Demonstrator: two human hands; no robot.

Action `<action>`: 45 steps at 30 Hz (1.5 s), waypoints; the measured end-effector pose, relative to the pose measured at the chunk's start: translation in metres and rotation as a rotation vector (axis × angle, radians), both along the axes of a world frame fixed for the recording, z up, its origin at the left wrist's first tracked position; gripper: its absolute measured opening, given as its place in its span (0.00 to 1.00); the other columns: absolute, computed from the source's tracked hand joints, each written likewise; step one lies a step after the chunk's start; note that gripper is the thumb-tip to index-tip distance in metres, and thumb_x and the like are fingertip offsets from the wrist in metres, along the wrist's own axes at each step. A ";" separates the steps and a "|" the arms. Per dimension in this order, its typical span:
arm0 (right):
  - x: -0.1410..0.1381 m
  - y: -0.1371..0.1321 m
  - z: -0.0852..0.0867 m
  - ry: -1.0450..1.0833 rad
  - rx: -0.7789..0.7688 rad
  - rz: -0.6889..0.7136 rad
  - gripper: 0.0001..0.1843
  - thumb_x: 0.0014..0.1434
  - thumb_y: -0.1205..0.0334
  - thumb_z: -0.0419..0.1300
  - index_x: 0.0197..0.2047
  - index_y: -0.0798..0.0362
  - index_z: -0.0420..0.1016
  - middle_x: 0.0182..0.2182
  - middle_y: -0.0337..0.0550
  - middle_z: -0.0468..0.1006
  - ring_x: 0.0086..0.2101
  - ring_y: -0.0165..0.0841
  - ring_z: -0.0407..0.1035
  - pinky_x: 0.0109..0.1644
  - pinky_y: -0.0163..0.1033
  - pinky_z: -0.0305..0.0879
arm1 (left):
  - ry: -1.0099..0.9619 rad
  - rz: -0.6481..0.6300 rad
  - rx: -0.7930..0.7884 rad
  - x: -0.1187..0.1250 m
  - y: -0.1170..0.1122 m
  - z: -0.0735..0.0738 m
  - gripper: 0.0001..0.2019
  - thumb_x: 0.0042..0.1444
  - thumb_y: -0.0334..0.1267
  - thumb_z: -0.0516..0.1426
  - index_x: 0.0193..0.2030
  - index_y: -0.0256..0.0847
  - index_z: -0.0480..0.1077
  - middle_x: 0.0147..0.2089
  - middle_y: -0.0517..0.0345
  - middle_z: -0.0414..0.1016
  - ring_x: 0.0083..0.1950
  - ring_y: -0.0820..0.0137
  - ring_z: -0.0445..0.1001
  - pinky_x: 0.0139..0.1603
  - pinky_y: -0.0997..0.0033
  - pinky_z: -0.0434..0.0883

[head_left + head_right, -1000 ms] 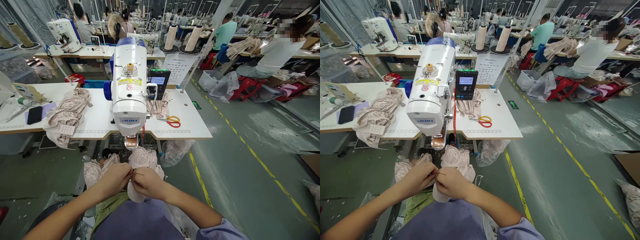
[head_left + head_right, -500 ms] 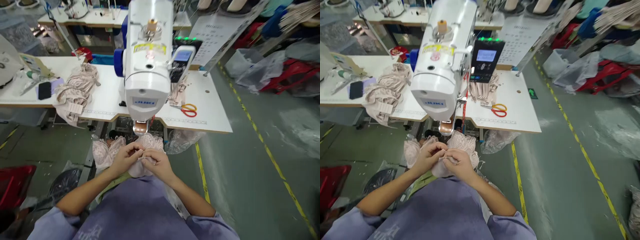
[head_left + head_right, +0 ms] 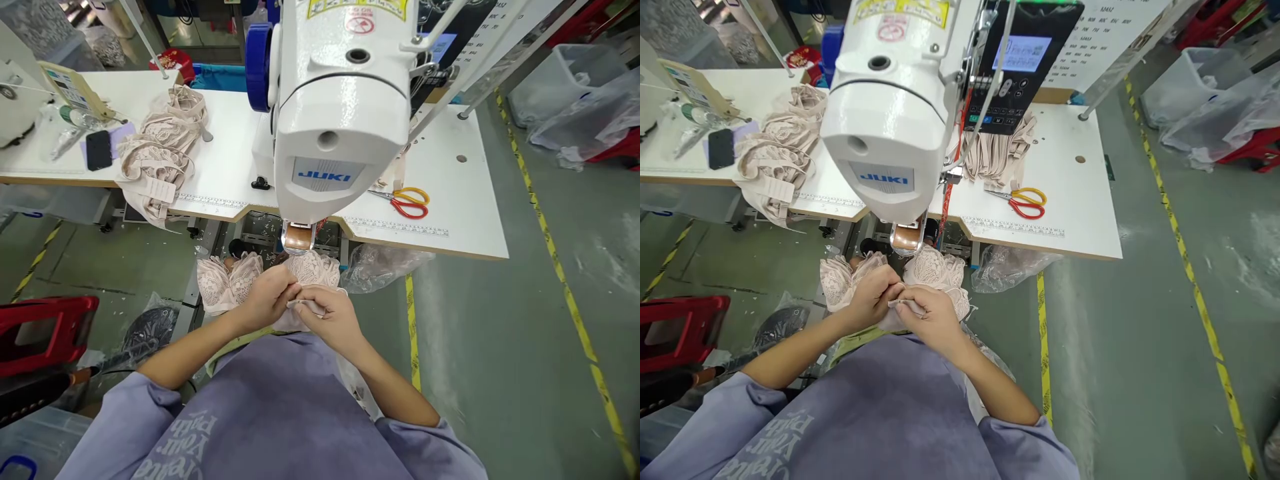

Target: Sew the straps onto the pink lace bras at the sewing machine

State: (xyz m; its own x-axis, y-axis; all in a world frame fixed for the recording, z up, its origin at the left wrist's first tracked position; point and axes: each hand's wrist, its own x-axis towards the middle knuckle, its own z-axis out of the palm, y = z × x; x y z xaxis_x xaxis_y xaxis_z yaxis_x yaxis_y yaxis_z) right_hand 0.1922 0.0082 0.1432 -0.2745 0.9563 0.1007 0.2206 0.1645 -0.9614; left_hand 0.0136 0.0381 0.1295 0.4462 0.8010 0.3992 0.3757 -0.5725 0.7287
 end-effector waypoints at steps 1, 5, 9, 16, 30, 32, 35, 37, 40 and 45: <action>0.000 0.000 0.001 0.005 -0.015 -0.010 0.06 0.59 0.66 0.61 0.36 0.49 0.80 0.34 0.39 0.84 0.36 0.34 0.78 0.41 0.36 0.72 | -0.032 0.007 -0.020 0.003 -0.001 -0.001 0.12 0.71 0.35 0.49 0.34 0.40 0.65 0.32 0.59 0.66 0.34 0.71 0.64 0.35 0.70 0.63; 0.002 0.001 0.001 0.042 -0.093 -0.060 0.06 0.59 0.64 0.62 0.37 0.50 0.81 0.35 0.40 0.84 0.35 0.33 0.78 0.41 0.36 0.71 | -0.177 0.085 -0.144 0.008 -0.006 -0.001 0.11 0.70 0.36 0.53 0.33 0.40 0.66 0.31 0.60 0.67 0.32 0.73 0.66 0.34 0.73 0.64; 0.004 0.002 -0.001 0.089 -0.133 -0.111 0.05 0.58 0.63 0.63 0.35 0.50 0.81 0.35 0.41 0.85 0.36 0.34 0.78 0.42 0.37 0.72 | -0.200 0.046 -0.194 0.002 -0.008 0.000 0.07 0.69 0.36 0.54 0.39 0.39 0.71 0.35 0.58 0.72 0.37 0.72 0.70 0.38 0.72 0.67; 0.018 0.015 0.001 -0.081 -0.038 -0.186 0.08 0.65 0.57 0.60 0.40 0.47 0.81 0.36 0.40 0.84 0.37 0.34 0.78 0.41 0.37 0.70 | -0.068 0.113 -0.180 -0.003 -0.005 0.018 0.06 0.68 0.35 0.56 0.40 0.39 0.74 0.33 0.58 0.74 0.34 0.73 0.72 0.34 0.74 0.67; 0.034 0.037 0.018 -0.141 -0.187 0.146 0.09 0.64 0.60 0.59 0.38 0.50 0.81 0.28 0.35 0.81 0.30 0.29 0.74 0.37 0.34 0.65 | 0.014 0.017 -0.031 -0.005 0.002 0.035 0.03 0.65 0.32 0.59 0.42 0.39 0.75 0.31 0.61 0.77 0.31 0.77 0.74 0.30 0.79 0.66; 0.035 0.037 0.019 -0.112 -0.230 0.160 0.09 0.64 0.59 0.59 0.38 0.50 0.81 0.27 0.35 0.81 0.29 0.29 0.73 0.36 0.34 0.66 | 0.023 0.014 -0.049 -0.005 0.002 0.036 0.03 0.65 0.32 0.59 0.42 0.39 0.75 0.31 0.61 0.77 0.31 0.77 0.74 0.31 0.79 0.66; 0.035 0.037 0.022 -0.133 -0.207 0.180 0.10 0.64 0.58 0.59 0.38 0.50 0.82 0.29 0.36 0.82 0.30 0.30 0.74 0.37 0.35 0.67 | 0.052 0.018 -0.097 -0.005 0.003 0.037 0.04 0.65 0.31 0.59 0.40 0.40 0.76 0.31 0.62 0.77 0.30 0.77 0.73 0.31 0.80 0.66; 0.035 0.036 0.023 -0.173 -0.156 0.190 0.10 0.65 0.58 0.59 0.39 0.49 0.82 0.31 0.37 0.83 0.32 0.31 0.75 0.38 0.35 0.67 | 0.089 0.020 -0.132 -0.005 0.004 0.038 0.04 0.65 0.32 0.59 0.40 0.40 0.76 0.31 0.62 0.77 0.30 0.77 0.73 0.31 0.79 0.66; 0.035 0.034 0.026 -0.257 -0.073 0.186 0.09 0.66 0.59 0.59 0.41 0.48 0.82 0.32 0.37 0.83 0.32 0.31 0.75 0.37 0.35 0.65 | 0.162 0.013 -0.182 -0.005 0.008 0.038 0.07 0.67 0.35 0.57 0.48 0.40 0.75 0.32 0.61 0.78 0.31 0.75 0.74 0.31 0.78 0.66; 0.034 0.033 0.029 -0.324 -0.062 0.217 0.09 0.67 0.60 0.58 0.42 0.47 0.81 0.33 0.36 0.83 0.32 0.31 0.75 0.36 0.35 0.63 | 0.312 -0.129 -0.133 -0.008 0.015 0.033 0.12 0.72 0.39 0.50 0.49 0.40 0.74 0.36 0.57 0.80 0.35 0.70 0.76 0.33 0.74 0.66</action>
State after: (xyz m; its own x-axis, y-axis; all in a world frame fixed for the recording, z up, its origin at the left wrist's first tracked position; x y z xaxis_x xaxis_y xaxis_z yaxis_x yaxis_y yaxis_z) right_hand 0.2267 0.0414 0.1724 -0.4790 0.8741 -0.0801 0.4807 0.1848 -0.8572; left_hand 0.0055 0.0532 0.1625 0.6309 0.7658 0.1242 0.5224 -0.5377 0.6618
